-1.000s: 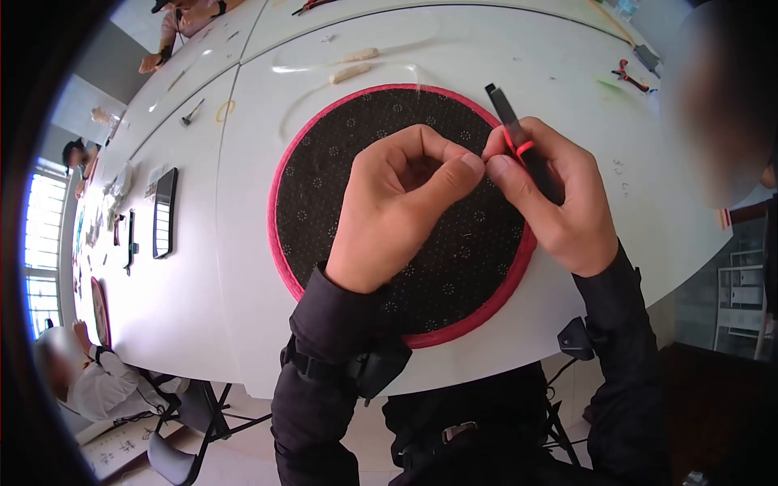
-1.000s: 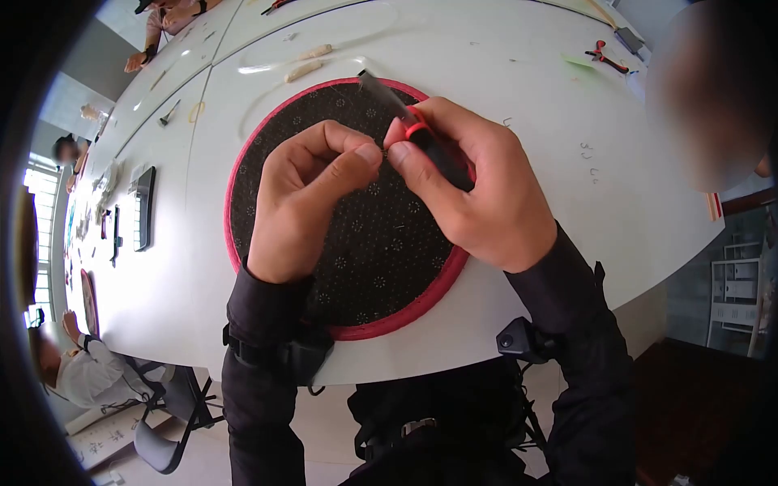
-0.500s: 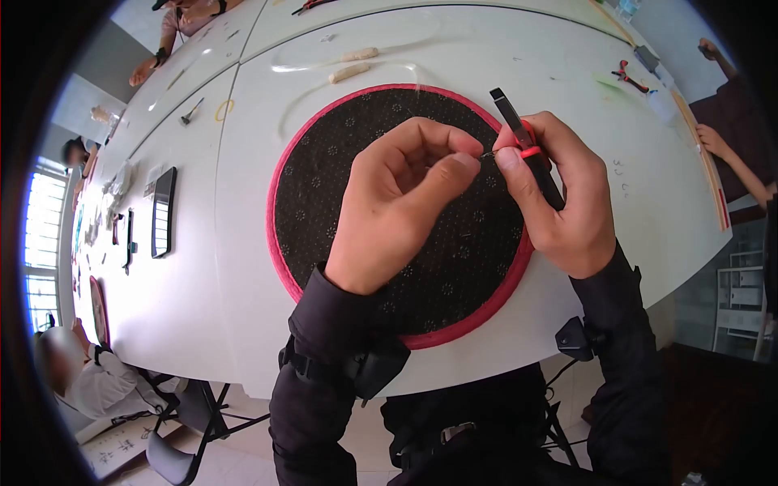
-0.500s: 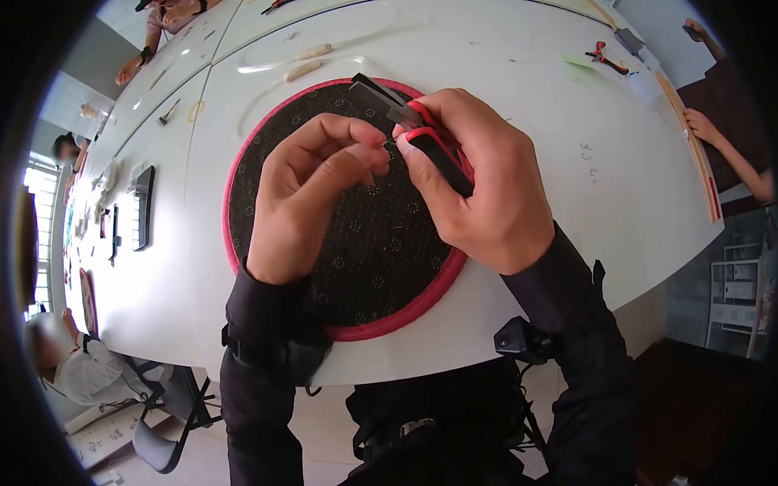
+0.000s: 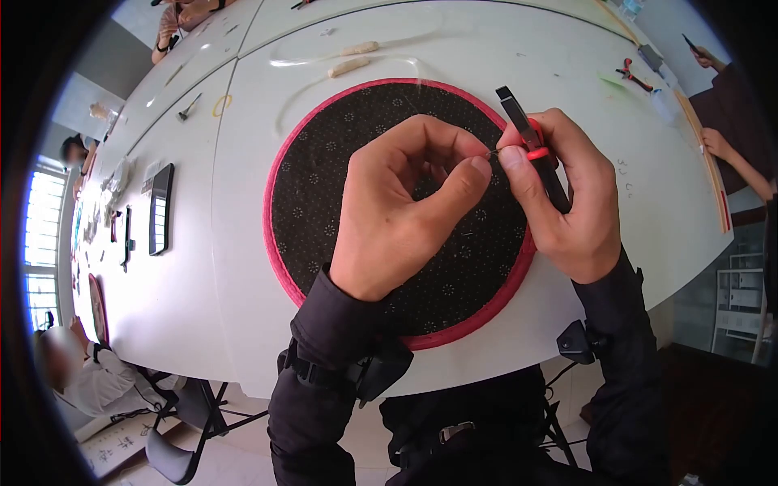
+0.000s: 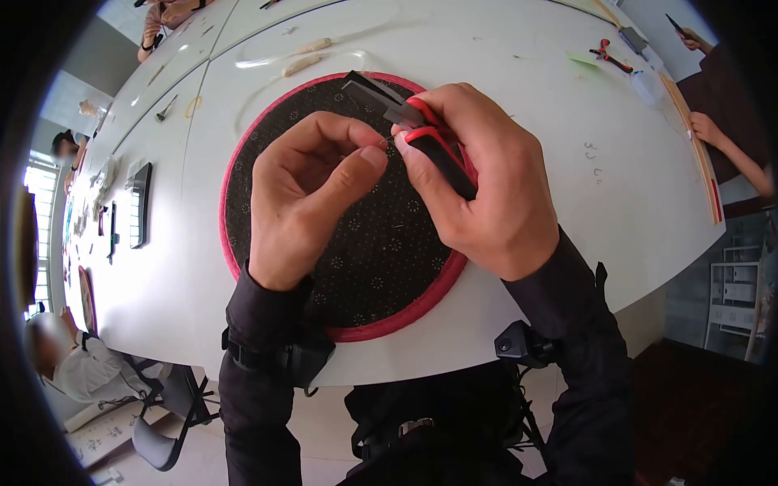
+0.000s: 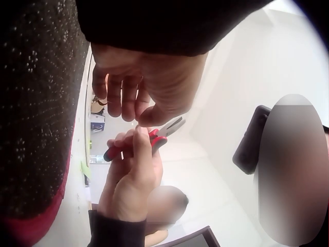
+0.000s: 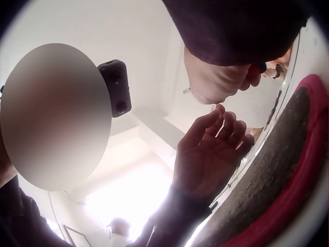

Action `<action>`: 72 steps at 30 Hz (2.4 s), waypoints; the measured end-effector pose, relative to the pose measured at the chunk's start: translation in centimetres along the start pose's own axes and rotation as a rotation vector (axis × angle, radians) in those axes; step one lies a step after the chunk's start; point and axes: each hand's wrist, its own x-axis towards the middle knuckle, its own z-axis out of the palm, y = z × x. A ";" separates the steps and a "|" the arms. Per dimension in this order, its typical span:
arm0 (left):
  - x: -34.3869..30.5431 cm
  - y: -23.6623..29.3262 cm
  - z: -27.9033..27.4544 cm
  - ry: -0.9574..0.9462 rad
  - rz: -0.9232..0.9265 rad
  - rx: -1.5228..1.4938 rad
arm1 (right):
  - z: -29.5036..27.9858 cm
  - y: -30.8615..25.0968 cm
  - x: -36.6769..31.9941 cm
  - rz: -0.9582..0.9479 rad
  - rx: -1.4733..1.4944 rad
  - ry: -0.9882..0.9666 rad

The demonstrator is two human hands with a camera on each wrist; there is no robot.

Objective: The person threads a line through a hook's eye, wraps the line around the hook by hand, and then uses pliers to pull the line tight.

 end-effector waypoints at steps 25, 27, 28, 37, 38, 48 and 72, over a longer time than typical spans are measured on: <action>0.0 -0.2 0.7 0.092 0.041 -0.049 | 0.3 -0.1 -0.3 -0.025 -0.007 0.002; -0.1 0.0 0.7 0.081 0.027 -0.026 | 0.2 -0.1 -0.3 -0.038 -0.028 -0.002; 0.0 0.0 0.6 0.081 0.028 -0.028 | 0.2 -0.1 -0.2 -0.044 -0.032 -0.002; 0.0 0.0 0.7 0.083 0.030 -0.041 | 0.3 -0.2 -0.2 -0.100 -0.064 0.027; 0.0 0.1 0.7 0.084 0.028 -0.042 | 0.3 -0.4 -0.2 -0.096 -0.065 0.036; -0.1 0.1 0.7 0.084 0.027 -0.048 | 0.4 -0.6 -0.1 -0.110 -0.077 0.032; 0.0 0.1 0.5 0.052 0.006 -0.036 | 0.0 0.0 -0.2 0.023 0.012 -0.003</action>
